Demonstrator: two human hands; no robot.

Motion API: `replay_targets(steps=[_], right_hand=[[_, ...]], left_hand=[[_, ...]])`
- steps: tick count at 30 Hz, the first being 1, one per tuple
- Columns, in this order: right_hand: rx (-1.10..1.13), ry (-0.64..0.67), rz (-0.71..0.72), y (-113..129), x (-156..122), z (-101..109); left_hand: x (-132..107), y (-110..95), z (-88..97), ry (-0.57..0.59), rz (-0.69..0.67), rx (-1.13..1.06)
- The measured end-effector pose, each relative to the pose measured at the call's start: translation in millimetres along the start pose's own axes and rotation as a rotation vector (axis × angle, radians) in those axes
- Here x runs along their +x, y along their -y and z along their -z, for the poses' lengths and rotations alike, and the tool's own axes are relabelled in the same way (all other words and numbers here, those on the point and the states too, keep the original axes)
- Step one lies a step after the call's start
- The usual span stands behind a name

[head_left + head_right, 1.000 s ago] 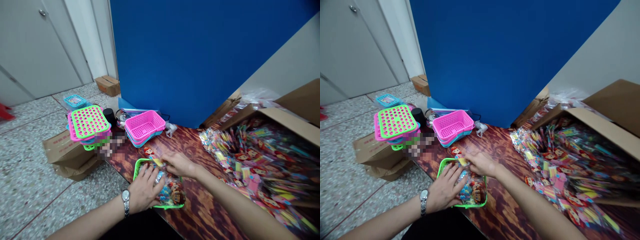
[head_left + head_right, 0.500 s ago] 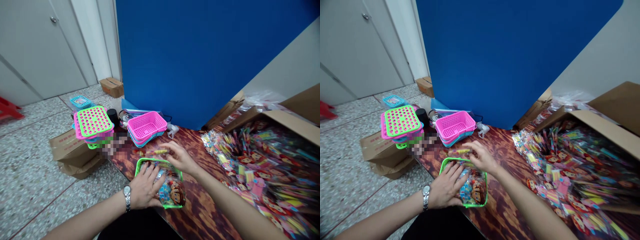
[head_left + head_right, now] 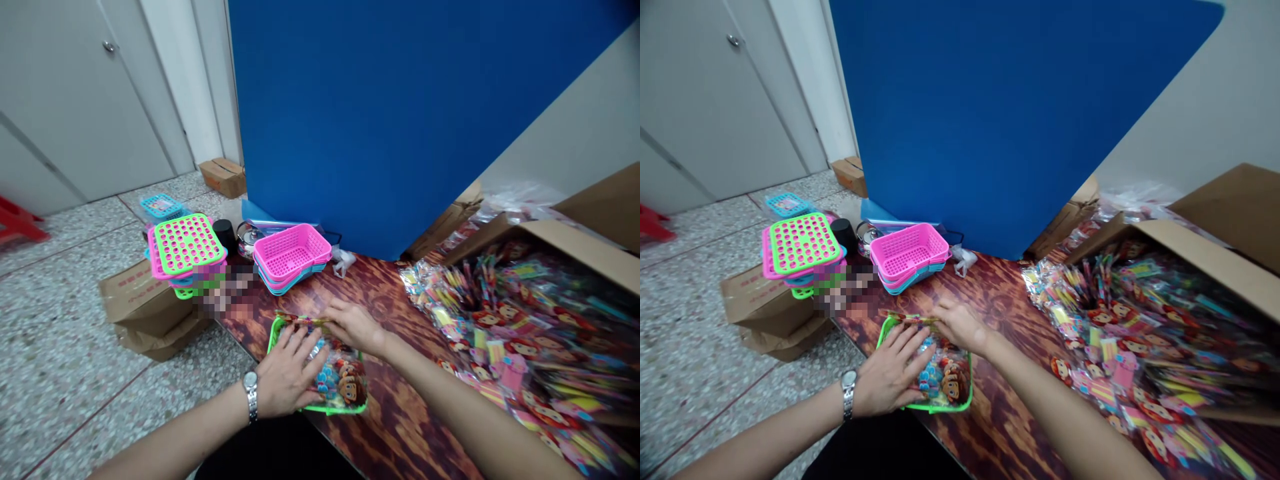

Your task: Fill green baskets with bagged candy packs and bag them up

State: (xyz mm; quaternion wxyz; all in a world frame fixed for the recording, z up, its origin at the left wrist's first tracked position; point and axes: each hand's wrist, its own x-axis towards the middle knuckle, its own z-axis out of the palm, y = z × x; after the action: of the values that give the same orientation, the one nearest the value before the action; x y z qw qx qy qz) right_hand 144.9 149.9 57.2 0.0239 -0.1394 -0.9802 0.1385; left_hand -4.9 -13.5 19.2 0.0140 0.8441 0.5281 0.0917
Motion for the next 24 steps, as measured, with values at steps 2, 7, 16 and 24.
replay_targets(steps=[2,7,16,24], right_hand=[[-0.105,0.085,-0.04,4.6,0.9,6.2],[-0.298,0.257,-0.115,15.7,5.8,22.7],[-0.342,0.339,0.026,15.6,8.2,0.8],[0.023,0.115,0.011,11.8,-27.4,11.3]], left_hand=[[-0.2,-0.3,1.8,-0.007,-0.005,-0.002],[1.0,-0.5,7.1,-0.043,-0.007,-0.006],[5.7,1.8,8.5,0.02,0.05,-0.005],[7.6,6.9,-0.2,0.054,0.072,-0.009]])
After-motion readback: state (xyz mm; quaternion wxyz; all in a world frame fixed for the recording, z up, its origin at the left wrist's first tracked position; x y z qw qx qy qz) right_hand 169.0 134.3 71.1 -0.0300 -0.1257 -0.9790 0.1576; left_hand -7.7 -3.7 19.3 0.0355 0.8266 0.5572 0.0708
